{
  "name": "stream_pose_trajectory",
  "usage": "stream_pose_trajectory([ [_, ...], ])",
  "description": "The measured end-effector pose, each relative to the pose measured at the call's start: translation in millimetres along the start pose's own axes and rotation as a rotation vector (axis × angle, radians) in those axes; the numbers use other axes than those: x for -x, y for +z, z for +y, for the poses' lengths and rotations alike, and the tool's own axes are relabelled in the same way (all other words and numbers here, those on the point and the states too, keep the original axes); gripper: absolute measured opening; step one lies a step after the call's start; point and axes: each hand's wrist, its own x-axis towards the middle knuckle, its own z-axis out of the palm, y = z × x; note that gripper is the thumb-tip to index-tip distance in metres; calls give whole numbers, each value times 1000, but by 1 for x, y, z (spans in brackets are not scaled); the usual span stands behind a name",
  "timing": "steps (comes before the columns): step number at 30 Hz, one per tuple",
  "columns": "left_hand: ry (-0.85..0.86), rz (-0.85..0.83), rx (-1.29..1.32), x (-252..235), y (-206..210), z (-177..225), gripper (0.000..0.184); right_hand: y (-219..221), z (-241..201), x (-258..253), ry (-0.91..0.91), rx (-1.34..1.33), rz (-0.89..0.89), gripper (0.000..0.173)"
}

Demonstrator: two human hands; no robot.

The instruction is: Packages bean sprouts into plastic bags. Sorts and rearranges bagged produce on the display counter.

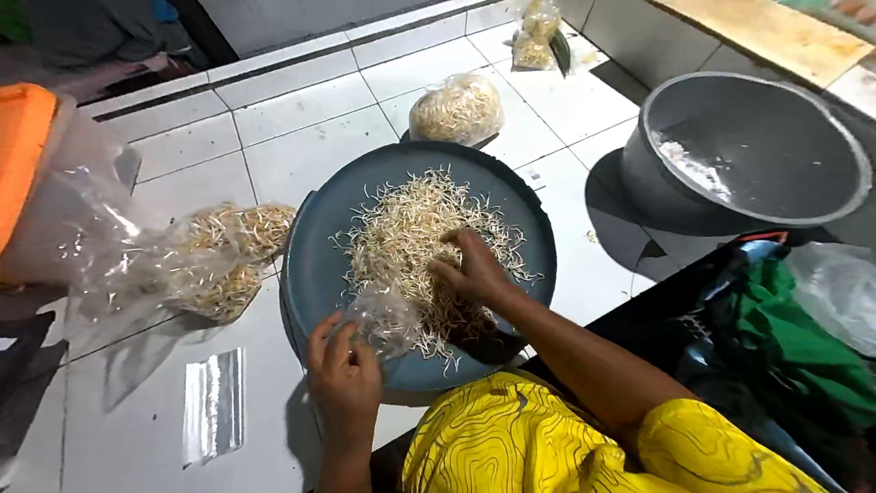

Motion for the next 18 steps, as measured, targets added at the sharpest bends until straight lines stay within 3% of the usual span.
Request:
stream_pose_trajectory([
  [3,-33,76,29,-6,-21,-10,28,13,22,-37,44,216,-24,107],
  [5,-62,97,51,-8,-33,-13,33,28,21,-53,56,326,-134,117],
  [6,-80,111,74,-9,-36,-14,34,35,19,-57,56,348,-162,108],
  [10,-119,158,57,-11,-44,-24,38,22,10,-52,1,296,-108,40],
  [12,-122,176,8,-12,-48,-31,36,1,17,-38,-27,305,-94,29],
  [14,-121,169,-49,-16,-49,-33,35,-16,29,-24,-26,334,-108,40],
  [18,-77,51,-124,-36,-37,-19,41,-11,31,-10,-20,441,-251,105],
])
